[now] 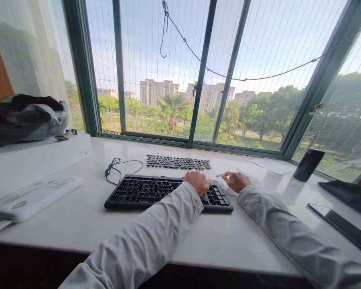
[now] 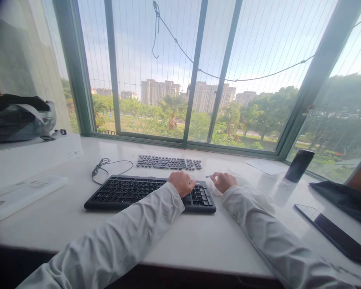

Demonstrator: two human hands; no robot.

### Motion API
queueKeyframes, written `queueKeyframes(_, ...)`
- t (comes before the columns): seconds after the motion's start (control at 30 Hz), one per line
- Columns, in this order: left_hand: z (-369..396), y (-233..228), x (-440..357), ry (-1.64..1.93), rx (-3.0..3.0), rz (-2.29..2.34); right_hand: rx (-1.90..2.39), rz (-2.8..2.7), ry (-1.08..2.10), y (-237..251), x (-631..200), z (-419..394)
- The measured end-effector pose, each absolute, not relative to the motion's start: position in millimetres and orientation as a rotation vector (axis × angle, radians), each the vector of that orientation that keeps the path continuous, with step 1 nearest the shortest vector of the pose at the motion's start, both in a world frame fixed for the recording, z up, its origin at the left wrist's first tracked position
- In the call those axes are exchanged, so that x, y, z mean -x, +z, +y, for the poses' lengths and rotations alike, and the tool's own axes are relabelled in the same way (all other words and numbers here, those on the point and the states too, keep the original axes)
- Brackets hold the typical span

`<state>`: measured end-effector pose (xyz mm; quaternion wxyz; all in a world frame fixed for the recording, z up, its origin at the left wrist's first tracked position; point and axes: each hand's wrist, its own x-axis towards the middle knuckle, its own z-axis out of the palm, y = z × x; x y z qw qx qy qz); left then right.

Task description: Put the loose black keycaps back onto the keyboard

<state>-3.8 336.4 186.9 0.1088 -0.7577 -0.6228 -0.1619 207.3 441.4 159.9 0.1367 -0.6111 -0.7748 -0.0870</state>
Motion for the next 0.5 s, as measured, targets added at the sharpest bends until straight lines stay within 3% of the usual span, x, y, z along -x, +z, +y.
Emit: queueKeyframes(0.5, 342, 182, 5, -0.395, 2.295, -1.834, 2.053, -2.171, -0.35, 207, -247, 509)
